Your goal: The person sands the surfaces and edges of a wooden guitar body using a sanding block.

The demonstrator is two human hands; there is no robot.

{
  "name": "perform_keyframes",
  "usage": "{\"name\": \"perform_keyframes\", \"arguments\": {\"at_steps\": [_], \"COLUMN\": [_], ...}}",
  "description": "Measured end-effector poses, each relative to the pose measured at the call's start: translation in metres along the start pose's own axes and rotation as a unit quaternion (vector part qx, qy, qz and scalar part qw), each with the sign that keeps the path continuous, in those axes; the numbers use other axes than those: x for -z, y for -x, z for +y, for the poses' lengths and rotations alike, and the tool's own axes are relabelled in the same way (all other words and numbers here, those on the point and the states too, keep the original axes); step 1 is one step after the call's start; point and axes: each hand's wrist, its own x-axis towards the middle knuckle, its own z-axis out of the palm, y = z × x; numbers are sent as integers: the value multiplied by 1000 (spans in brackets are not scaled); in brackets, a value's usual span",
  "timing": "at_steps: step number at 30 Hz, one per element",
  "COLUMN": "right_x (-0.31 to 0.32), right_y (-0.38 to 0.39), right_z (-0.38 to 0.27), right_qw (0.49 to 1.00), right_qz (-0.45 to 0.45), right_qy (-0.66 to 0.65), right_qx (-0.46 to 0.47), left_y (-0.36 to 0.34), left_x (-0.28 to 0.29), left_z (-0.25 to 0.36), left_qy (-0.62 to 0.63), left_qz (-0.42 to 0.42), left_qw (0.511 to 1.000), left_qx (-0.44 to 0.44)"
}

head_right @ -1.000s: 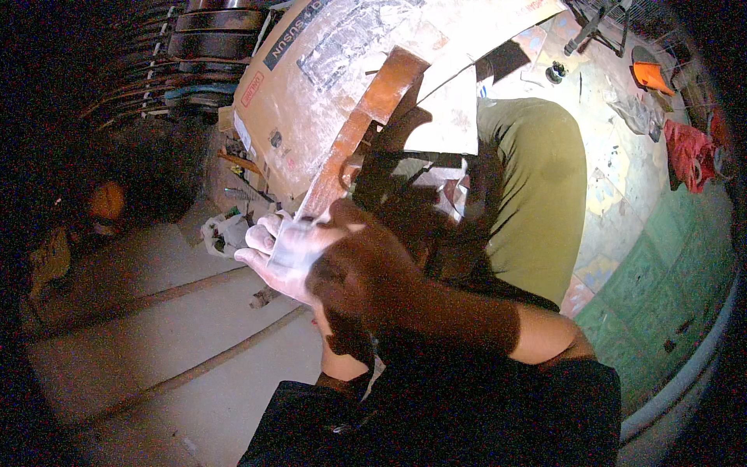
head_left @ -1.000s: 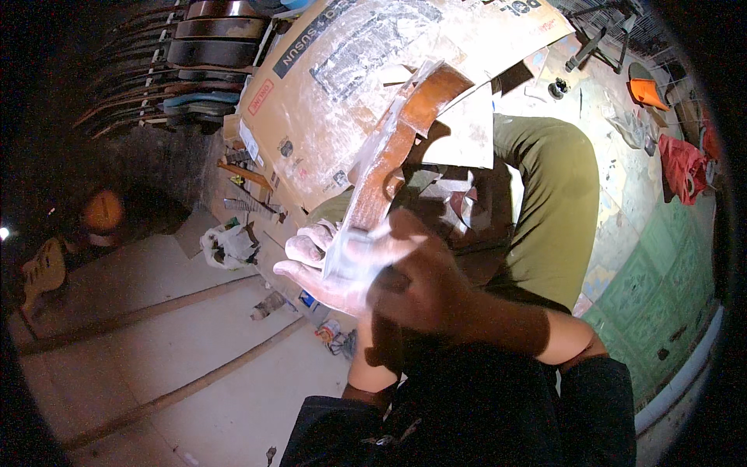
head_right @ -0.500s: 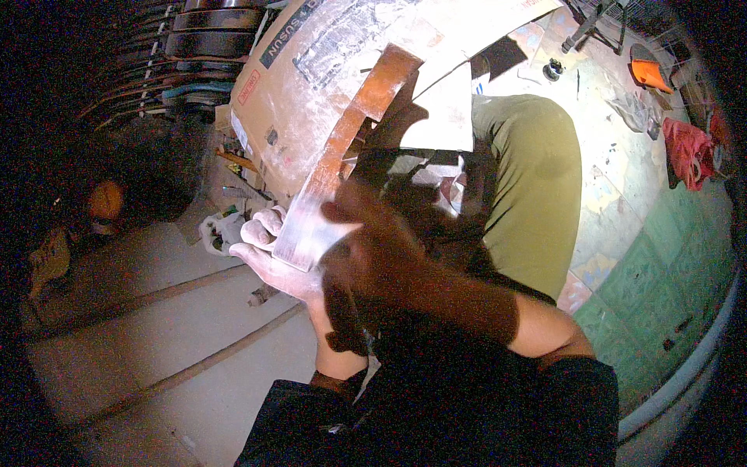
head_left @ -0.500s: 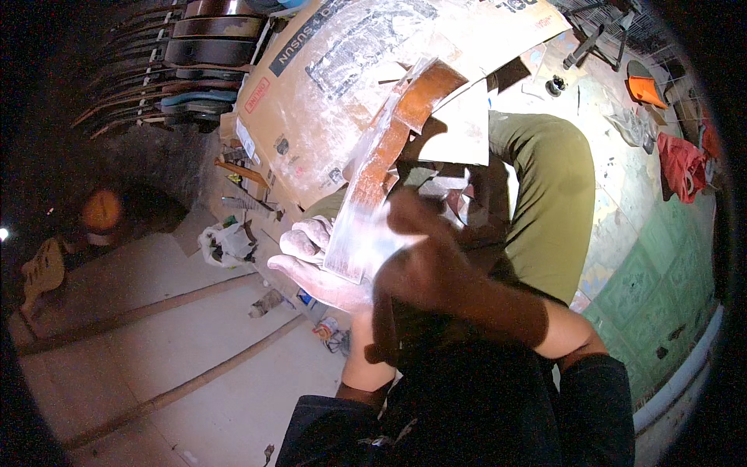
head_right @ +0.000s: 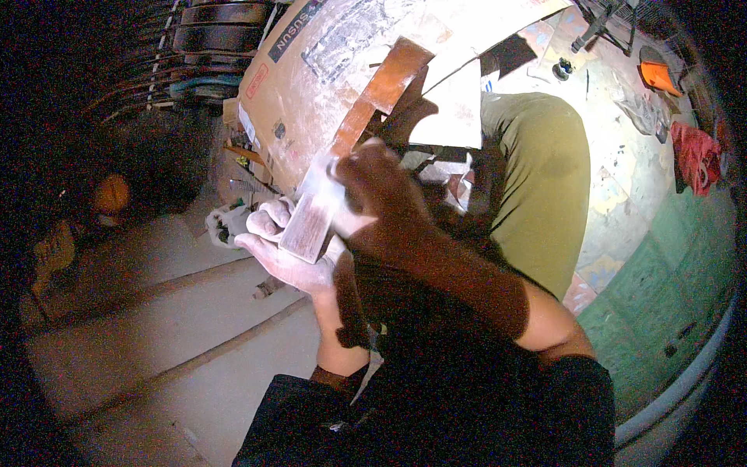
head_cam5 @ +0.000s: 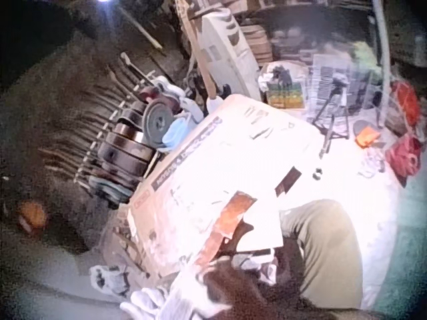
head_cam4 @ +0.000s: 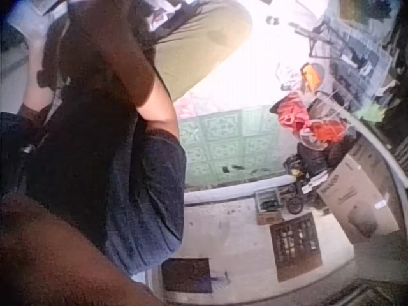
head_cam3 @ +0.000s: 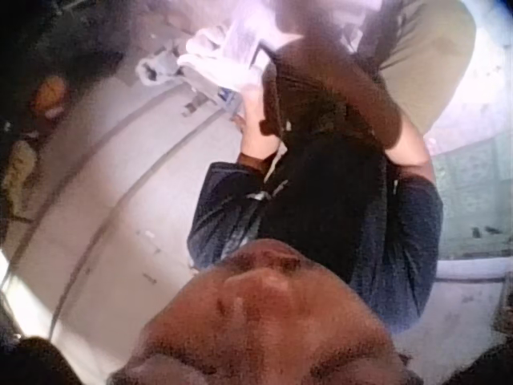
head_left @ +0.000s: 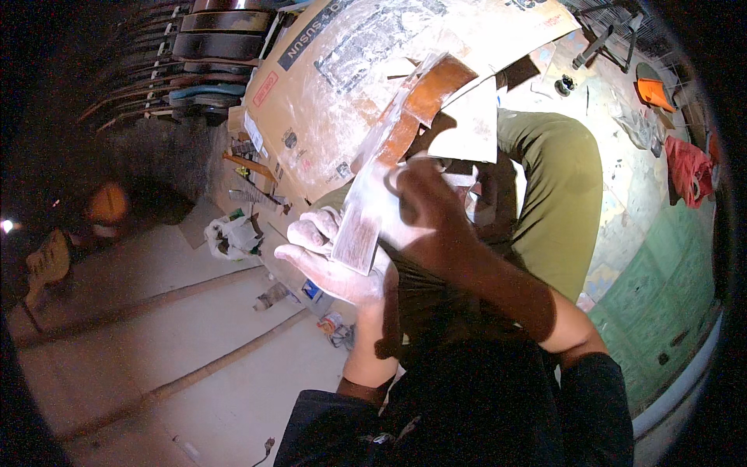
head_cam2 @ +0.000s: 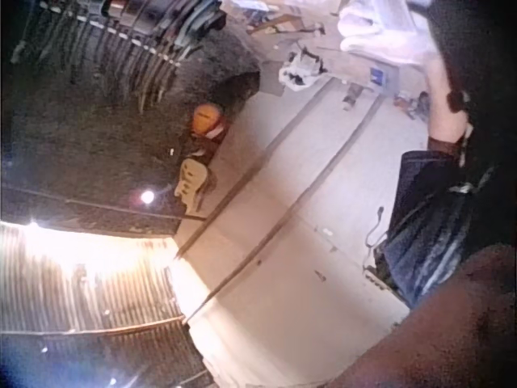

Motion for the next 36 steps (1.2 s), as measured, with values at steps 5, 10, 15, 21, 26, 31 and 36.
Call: {"name": "perform_keyframes", "arguments": {"at_steps": [5,10,15,21,26,31,36], "right_x": [-12,-5,1,-1,-5,-5,-4], "right_y": [14,7,6,9,14,2,-3], "right_z": [-8,6,-3,-11,-20,-23,-3], "right_qw": [998,999,999,996,998,990,999], "right_qz": [17,2,-11,-29,12,3,10], "right_qy": [-25,53,36,-75,-54,-126,-26], "right_qx": [61,5,6,-35,9,-70,46], "left_y": [-2,0,6,4,2,5,4], "left_x": [15,5,6,7,-6,-30,-3], "left_z": [-1,0,-5,0,-11,-6,-10], "left_qy": [33,-12,-10,-4,12,-45,-33], "left_qz": [19,-8,-6,-39,114,153,25], "left_qw": [999,1000,1000,999,993,986,997], "left_qx": [9,-3,-9,-11,-8,-39,-63]}}
